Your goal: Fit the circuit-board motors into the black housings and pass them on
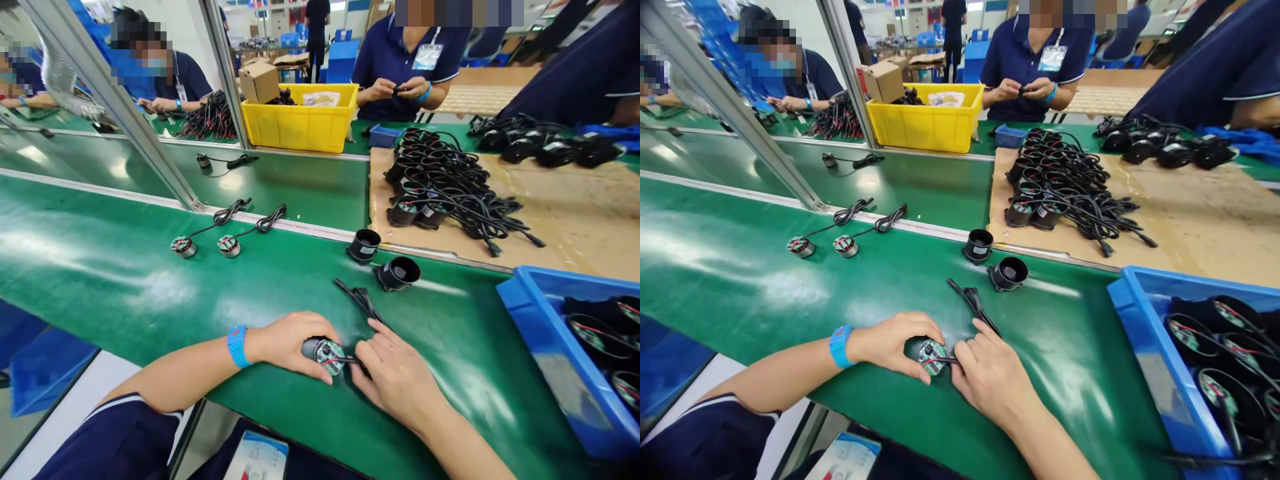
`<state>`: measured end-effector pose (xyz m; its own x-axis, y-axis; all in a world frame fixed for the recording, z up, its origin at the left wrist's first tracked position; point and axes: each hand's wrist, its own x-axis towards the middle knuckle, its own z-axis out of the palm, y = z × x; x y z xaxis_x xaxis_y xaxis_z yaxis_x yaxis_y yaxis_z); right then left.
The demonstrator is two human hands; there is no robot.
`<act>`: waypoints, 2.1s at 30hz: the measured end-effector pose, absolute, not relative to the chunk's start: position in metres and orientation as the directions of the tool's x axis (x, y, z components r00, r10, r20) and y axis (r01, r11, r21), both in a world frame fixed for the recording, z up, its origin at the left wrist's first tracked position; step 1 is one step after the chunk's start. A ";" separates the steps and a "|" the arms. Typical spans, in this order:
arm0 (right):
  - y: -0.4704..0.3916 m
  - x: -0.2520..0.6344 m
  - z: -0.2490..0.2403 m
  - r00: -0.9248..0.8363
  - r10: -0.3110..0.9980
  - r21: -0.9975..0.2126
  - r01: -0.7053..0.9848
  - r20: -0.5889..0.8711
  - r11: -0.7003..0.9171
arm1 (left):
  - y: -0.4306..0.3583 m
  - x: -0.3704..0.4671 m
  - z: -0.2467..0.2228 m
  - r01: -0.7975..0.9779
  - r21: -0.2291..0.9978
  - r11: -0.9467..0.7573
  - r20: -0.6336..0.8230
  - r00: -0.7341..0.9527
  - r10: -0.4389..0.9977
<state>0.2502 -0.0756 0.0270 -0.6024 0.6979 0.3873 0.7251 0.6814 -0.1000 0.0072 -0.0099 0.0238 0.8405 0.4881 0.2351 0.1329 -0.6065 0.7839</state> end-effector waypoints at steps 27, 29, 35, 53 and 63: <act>-0.110 0.230 0.010 -0.294 0.838 -0.568 0.628 0.460 0.532 | -0.023 0.010 0.008 0.211 0.694 -0.688 0.283 0.799 0.530; -0.110 0.230 0.012 -0.283 0.845 -0.581 0.625 0.455 0.522 | -0.022 0.011 0.010 0.186 0.688 -0.702 0.303 0.805 0.510; -0.110 0.230 0.007 -0.259 0.868 -0.652 0.578 0.424 0.491 | -0.017 0.012 0.012 0.146 0.588 -0.796 0.371 0.825 0.426; -0.102 0.209 0.013 -0.256 0.939 -0.604 0.719 0.230 0.344 | -0.023 0.007 0.000 0.289 0.779 -0.556 0.105 0.815 0.569; -0.098 0.214 0.017 -0.287 0.916 -0.590 0.701 0.280 0.400 | -0.022 0.012 0.006 0.227 0.817 -0.531 0.102 0.848 0.520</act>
